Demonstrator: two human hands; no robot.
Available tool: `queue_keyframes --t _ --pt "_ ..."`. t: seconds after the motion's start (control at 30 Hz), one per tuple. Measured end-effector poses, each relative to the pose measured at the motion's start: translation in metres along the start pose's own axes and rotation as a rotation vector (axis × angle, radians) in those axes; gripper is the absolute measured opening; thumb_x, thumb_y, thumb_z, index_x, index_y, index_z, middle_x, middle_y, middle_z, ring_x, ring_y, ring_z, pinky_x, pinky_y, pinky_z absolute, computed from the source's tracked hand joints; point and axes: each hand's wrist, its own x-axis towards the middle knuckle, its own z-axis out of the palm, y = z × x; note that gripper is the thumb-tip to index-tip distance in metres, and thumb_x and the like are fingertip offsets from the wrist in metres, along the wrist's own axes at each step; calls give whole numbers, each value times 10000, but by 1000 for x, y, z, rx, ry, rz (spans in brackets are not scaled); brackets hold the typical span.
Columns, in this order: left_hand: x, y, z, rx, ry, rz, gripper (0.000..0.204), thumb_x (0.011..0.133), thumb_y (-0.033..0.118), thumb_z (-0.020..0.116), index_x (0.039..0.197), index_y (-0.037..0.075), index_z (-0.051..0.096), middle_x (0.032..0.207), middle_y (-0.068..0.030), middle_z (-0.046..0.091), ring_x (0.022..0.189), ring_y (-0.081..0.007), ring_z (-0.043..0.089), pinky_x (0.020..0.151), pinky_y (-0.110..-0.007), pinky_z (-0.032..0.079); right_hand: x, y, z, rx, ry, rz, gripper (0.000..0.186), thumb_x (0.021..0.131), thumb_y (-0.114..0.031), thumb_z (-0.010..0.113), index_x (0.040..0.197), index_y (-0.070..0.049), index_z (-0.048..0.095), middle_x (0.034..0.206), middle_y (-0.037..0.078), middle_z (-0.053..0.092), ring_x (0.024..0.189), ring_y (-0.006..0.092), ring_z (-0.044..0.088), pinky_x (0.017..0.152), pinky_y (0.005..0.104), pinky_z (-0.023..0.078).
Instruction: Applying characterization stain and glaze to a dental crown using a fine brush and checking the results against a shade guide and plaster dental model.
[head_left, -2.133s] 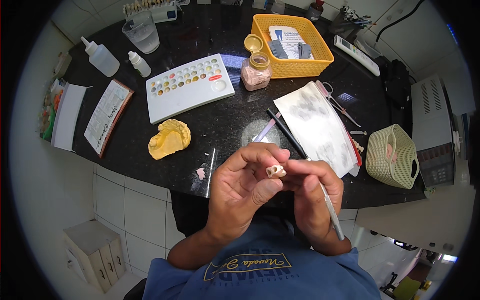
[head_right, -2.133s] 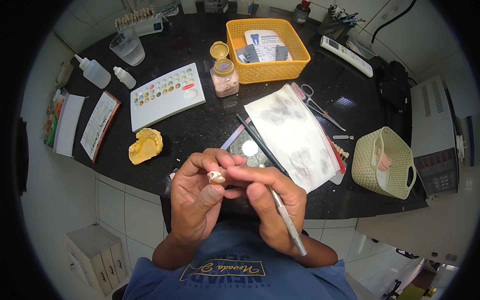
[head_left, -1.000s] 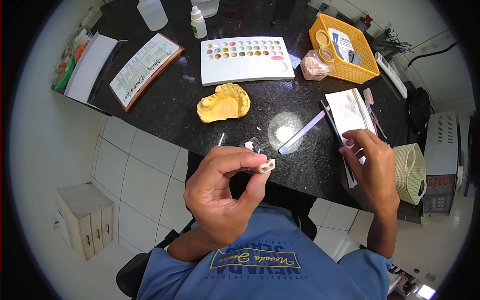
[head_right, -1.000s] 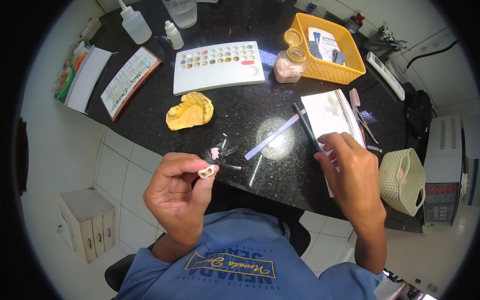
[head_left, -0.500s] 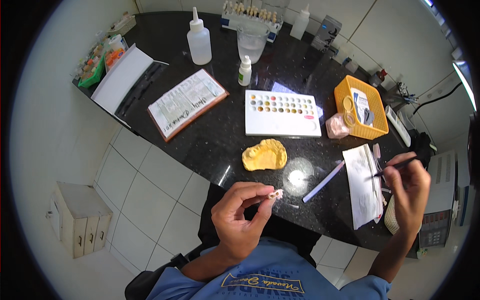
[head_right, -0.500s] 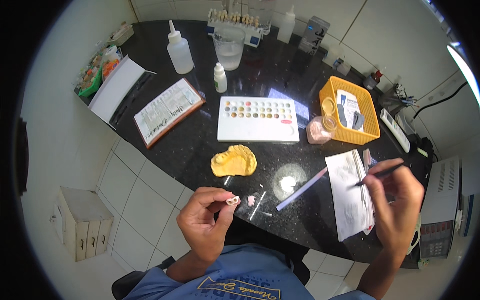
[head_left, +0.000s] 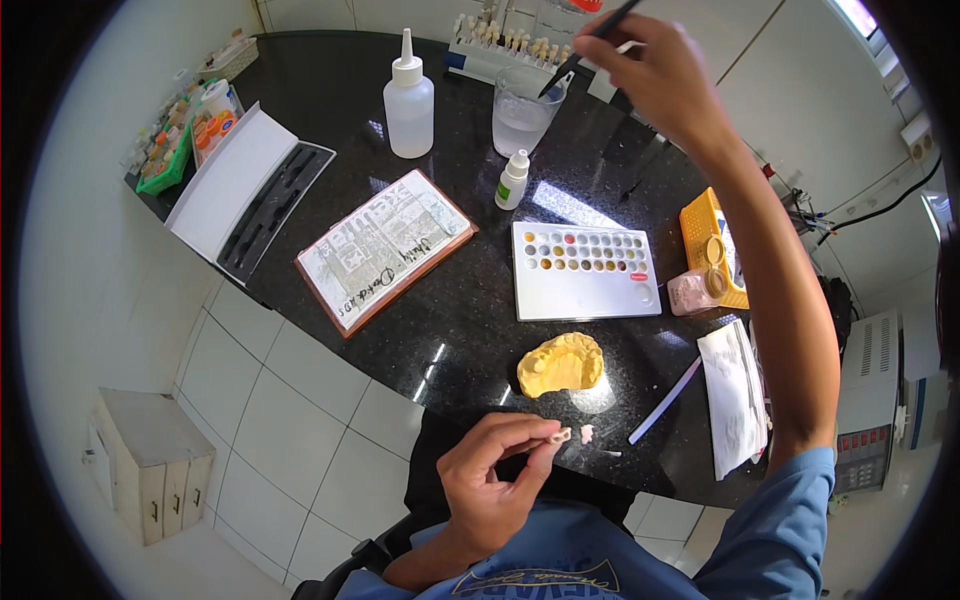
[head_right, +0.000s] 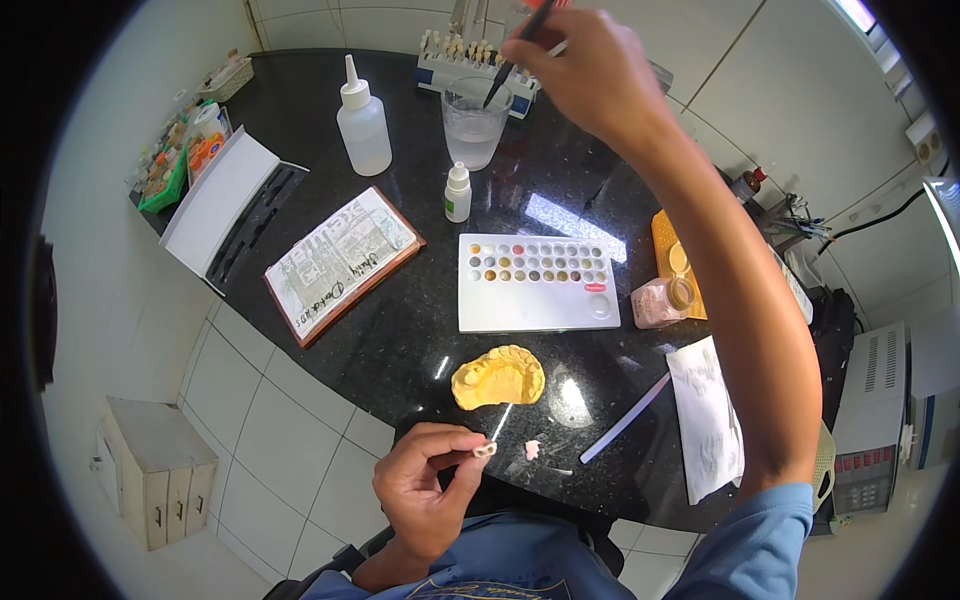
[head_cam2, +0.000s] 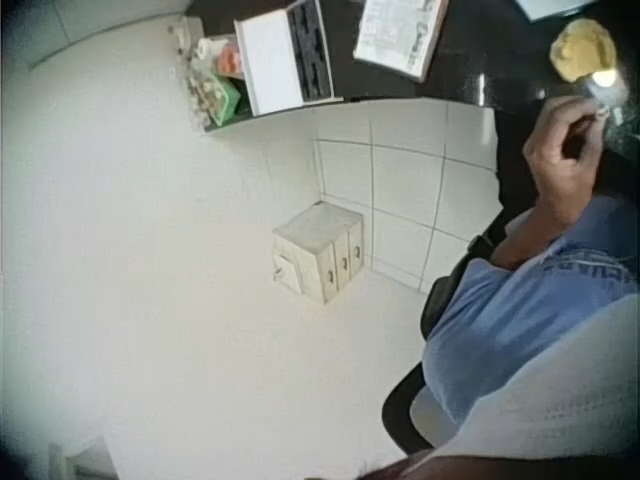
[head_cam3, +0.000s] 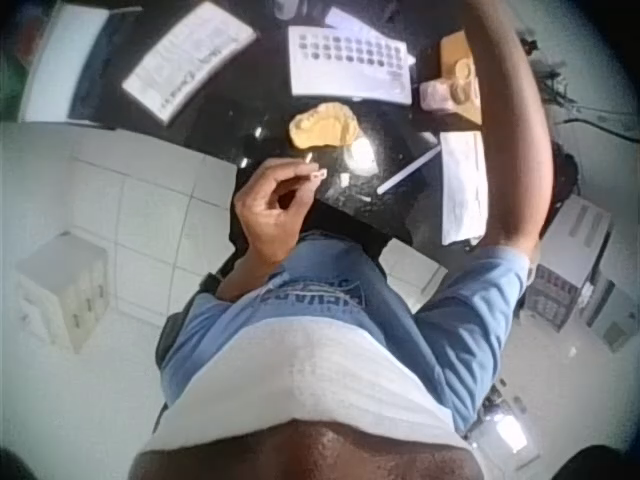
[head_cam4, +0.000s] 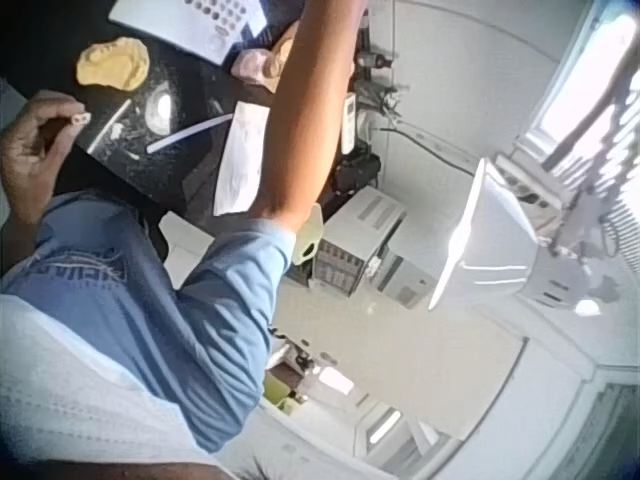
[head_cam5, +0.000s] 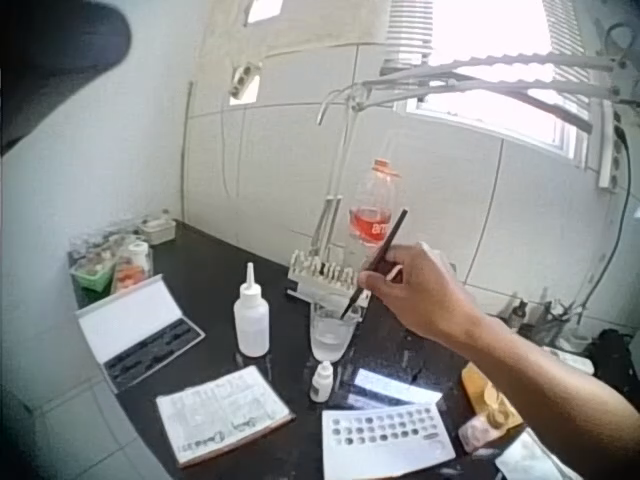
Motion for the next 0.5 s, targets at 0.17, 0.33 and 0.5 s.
queue_keyframes --t 0.17,0.33,0.5 --pt "0 -6 0 47 -78 -1 164 758 -129 641 899 -45 632 904 -135 622 805 -159 643 724 -242 552 -2 16 32 -182 -59 -141 288 868 -284 632 996 -32 685 769 55 664 610 116 565 628 290 465" --pt "1 -6 9 44 -115 44 181 754 -156 619 893 -41 618 875 -122 600 738 -128 597 627 -216 503 -53 -26 -48 -22 153 -132 285 873 -212 623 957 60 645 781 108 662 632 120 578 536 248 443" --pt "-12 -4 20 -14 -56 -61 234 698 -162 648 897 -38 644 850 -139 626 751 -182 631 667 -247 521 -182 -2 -117 -85 288 -70 158 900 -139 545 861 11 571 788 49 542 672 94 512 569 211 385"
